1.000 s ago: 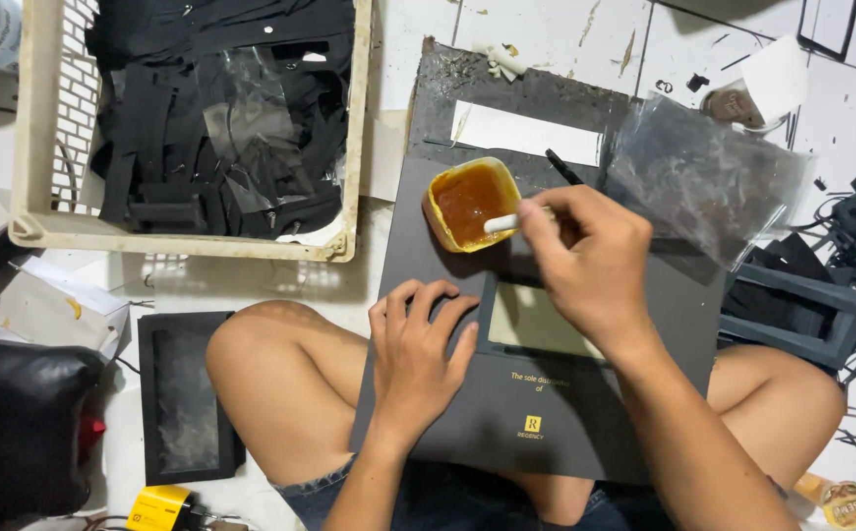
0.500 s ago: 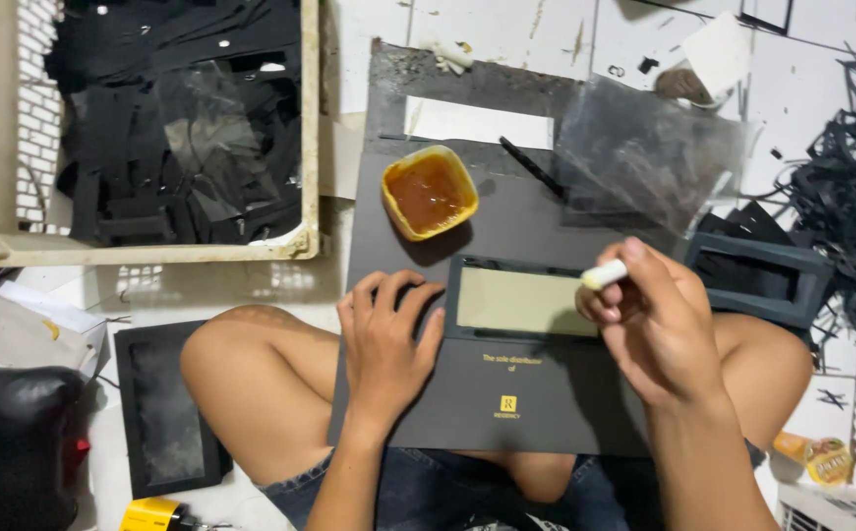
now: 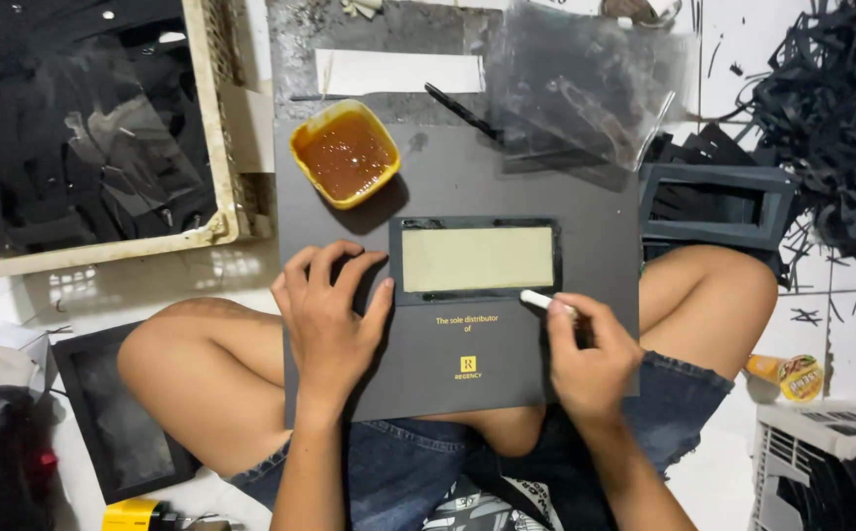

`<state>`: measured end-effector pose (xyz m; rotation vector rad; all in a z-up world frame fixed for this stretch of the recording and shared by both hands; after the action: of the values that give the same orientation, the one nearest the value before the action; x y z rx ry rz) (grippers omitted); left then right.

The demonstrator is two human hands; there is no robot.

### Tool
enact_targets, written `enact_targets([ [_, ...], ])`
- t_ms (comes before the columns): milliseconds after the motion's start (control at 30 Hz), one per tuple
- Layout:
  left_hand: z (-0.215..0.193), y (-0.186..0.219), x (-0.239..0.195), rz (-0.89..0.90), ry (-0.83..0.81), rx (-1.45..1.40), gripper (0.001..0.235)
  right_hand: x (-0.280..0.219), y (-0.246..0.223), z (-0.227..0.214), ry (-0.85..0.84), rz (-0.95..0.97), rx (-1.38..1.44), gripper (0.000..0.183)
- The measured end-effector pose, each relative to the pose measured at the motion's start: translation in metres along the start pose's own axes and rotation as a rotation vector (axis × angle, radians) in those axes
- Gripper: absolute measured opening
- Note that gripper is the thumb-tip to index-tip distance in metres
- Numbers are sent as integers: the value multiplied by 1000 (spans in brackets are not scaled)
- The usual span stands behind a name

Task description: The person sits on the floor with a dark picture frame board on their lap and runs a white stick around the frame opening, dipping it into a container of amber liquid to spread adhesive along the border. They then align a beige backing board over the opening, press it down, peel away the black frame border piece, and smooth the board in place.

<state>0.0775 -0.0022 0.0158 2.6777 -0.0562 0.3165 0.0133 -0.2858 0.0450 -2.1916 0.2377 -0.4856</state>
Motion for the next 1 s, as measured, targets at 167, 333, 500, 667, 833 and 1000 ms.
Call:
enact_targets([
  [167,0,0,-1,9,18,7,28,-4,-27,21,12,-264,-84,12],
  [333,-1,1,1,9,21,1,27,-7,-35,24,15,-443,-113,11],
  [500,-1,1,1,1,18,-1,28,-6,-26,13,101,-443,-187,8],
  [667,-2,2,1,15,34,-4,27,-15,-32,36,26,-440,-50,12],
  [833,-1,2,0,12,36,2,28,-21,-33,41,-27,-407,15,10],
  [1000,-3,2,2,7,24,-11,25,-13,-18,14,70,-416,-208,8],
])
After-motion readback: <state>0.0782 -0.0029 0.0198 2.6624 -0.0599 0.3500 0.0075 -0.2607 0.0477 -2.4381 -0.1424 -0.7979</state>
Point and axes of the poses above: each hand's wrist, its own x-axis towards the middle knuckle, its own z-axis out of the palm, y = z × x, the point moved 8 cm from there along x, towards the middle knuckle, and after that the axes turned 15 degrees about x, right-handed, at the moved point
